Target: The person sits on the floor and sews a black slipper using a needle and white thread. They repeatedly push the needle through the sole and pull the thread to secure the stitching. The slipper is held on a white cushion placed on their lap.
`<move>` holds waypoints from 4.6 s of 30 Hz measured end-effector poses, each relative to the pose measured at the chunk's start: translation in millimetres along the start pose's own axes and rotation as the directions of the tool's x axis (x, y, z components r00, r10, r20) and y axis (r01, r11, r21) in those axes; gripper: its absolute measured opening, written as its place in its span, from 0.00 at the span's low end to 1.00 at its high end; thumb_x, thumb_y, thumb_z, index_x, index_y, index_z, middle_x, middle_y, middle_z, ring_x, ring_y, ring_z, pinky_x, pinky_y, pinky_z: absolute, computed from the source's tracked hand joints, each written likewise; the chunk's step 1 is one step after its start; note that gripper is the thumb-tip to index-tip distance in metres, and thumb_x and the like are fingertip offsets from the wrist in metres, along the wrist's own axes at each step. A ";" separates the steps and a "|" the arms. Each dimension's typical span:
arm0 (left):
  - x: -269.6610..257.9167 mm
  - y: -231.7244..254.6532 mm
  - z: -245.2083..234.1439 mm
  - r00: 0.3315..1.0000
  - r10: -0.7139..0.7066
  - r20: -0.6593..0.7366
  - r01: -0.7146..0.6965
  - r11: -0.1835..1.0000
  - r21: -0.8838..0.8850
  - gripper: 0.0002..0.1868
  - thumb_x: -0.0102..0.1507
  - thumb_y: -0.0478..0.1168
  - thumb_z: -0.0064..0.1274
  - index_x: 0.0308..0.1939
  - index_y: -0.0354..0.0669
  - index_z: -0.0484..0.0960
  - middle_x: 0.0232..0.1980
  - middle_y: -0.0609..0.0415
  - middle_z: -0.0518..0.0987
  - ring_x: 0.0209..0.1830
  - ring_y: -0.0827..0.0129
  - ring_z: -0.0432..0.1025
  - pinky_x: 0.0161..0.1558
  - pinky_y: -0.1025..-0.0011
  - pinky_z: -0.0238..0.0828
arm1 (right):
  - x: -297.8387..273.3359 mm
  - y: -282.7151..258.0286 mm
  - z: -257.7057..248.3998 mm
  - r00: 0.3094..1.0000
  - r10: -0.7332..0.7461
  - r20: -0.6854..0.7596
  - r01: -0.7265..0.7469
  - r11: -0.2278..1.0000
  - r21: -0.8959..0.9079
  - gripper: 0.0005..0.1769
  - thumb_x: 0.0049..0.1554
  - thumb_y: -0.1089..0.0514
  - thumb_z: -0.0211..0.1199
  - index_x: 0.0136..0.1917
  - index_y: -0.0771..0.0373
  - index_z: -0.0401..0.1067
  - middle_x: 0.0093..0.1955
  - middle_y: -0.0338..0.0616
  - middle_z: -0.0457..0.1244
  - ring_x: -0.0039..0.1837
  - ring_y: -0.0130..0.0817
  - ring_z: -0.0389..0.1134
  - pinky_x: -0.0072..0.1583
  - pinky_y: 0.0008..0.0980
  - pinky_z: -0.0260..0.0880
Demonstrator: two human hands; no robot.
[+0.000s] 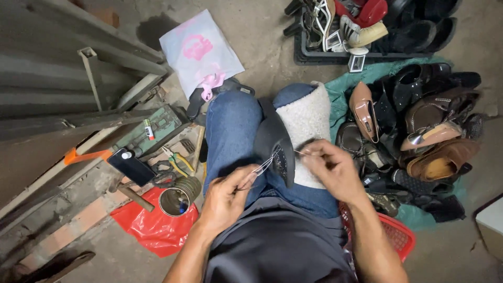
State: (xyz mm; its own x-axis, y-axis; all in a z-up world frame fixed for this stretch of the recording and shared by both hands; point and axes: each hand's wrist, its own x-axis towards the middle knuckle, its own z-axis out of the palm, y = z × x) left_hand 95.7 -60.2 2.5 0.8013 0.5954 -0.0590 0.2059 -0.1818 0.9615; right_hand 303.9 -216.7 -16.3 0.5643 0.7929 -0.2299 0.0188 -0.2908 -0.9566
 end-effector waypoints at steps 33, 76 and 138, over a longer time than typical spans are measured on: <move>9.5 14.6 36.0 0.915 0.351 0.197 -0.402 0.828 0.390 0.26 0.63 0.32 0.43 0.66 0.43 0.78 0.24 0.52 0.74 0.23 0.57 0.74 0.26 0.62 0.74 | -21.2 79.4 -60.0 0.984 -0.122 -0.133 0.180 0.644 0.743 0.10 0.62 0.56 0.57 0.48 0.66 0.66 0.38 0.62 0.61 0.36 0.47 0.67 0.35 0.46 0.71; 22.0 55.0 -19.9 0.996 -0.061 0.069 0.013 0.834 0.551 0.16 0.69 0.30 0.40 0.60 0.30 0.70 0.60 0.36 0.65 0.48 0.46 0.73 0.31 0.51 0.85 | -9.8 -26.1 17.4 0.987 -0.027 -0.161 -0.067 0.833 -0.549 0.23 0.65 0.42 0.50 0.43 0.61 0.73 0.39 0.43 0.69 0.39 0.44 0.68 0.42 0.41 0.64; 89.6 49.4 -25.9 0.892 0.219 0.395 -0.359 0.875 0.325 0.12 0.66 0.41 0.48 0.49 0.52 0.86 0.32 0.48 0.80 0.34 0.45 0.78 0.30 0.52 0.74 | -4.1 -82.3 32.5 0.962 -0.265 0.067 0.252 0.765 -0.593 0.25 0.63 0.39 0.58 0.38 0.62 0.69 0.34 0.53 0.62 0.39 0.60 0.69 0.36 0.47 0.68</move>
State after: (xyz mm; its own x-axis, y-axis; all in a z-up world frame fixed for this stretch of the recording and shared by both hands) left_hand 163.1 4.5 51.7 0.9820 0.1818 0.0518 0.0752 -0.6272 0.7752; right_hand 273.2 -178.7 57.6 0.4827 0.8756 0.0200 0.6460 -0.3405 -0.6832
